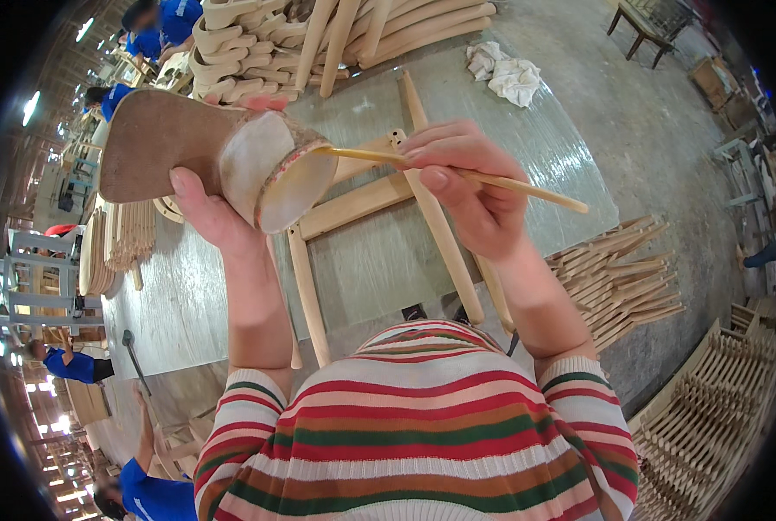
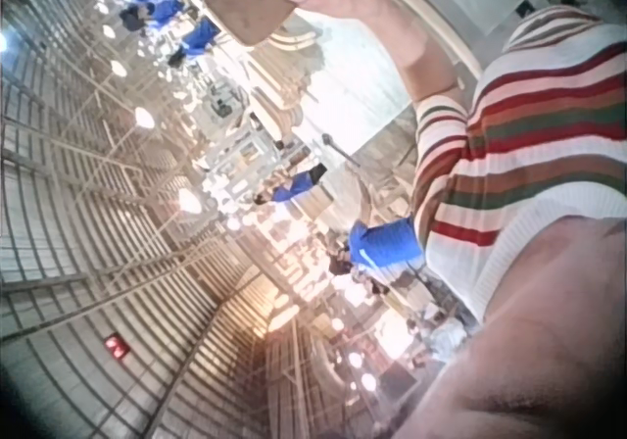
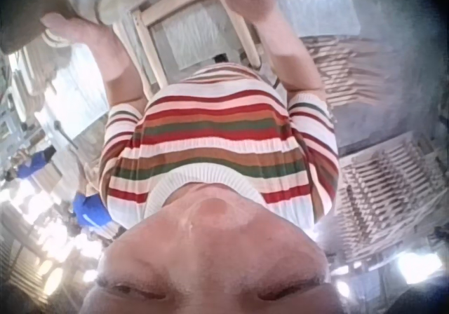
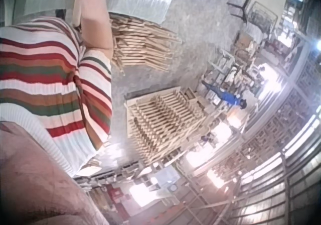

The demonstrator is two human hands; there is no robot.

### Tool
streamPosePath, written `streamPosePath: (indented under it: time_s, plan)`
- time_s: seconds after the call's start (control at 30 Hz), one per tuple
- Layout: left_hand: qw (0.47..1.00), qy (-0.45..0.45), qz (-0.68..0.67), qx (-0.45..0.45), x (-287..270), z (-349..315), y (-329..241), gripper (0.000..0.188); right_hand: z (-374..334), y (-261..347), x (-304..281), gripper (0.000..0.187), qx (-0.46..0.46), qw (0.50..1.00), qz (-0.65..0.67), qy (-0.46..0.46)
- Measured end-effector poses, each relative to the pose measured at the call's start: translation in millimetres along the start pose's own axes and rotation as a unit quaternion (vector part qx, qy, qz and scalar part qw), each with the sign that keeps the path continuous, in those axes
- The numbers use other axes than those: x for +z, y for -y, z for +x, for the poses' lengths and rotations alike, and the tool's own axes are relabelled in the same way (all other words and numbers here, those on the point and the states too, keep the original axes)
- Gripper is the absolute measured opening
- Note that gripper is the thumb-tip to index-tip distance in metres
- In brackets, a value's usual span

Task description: The person handles curved wooden chair parts, then applies glue to a wooden chair frame using a brush. They walk to a station to mix a yellow liquid into a container, then return to the frame and use a pneumatic nail gun to fasten the parts together.

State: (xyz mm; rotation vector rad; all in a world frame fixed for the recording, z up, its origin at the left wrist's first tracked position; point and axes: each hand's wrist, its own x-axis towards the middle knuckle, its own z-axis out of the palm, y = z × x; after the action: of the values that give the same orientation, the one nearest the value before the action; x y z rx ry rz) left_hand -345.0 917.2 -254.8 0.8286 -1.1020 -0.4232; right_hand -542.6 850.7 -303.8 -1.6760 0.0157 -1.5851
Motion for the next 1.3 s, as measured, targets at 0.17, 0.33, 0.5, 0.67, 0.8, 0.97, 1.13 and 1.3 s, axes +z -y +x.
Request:
streamPosePath:
  time_s: [0.17,0.33,0.5,0.67,0.8,0.97,1.13,1.3]
  plan:
    - [0.999,0.024,-0.006,0.020,1,3,-3,0.076,2,-2,-1,0.005,-0.016,0.999,-0.009,0.033]
    - [0.999,0.033,-0.014,0.009,-1,5,-6,0.077,6,-5,1,0.005,-0.009,0.999,-0.002,0.047]
    - [0.999,0.047,0.014,0.018,-4,5,-6,0.078,8,-4,-1,0.013,-0.004,0.996,0.008,0.090]
    - [0.999,0.034,0.005,0.019,-3,3,-3,0.078,7,-10,0,0.013,-0.007,0.996,0.065,0.056]
    - [0.998,0.040,0.003,0.038,-4,3,-1,0.077,9,-12,-2,0.008,-0.005,0.996,0.008,0.085]
    - [0.997,0.032,-0.020,0.073,-6,6,2,0.076,3,-14,3,0.008,-0.010,0.999,-0.003,0.032]
    - [0.995,0.020,-0.004,0.100,-8,9,-1,0.072,-6,-15,13,0.008,-0.031,0.999,-0.008,-0.038]
    - [0.990,-0.073,-0.040,0.115,3,10,21,0.070,-34,-23,41,0.010,0.094,0.981,0.085,-0.150]
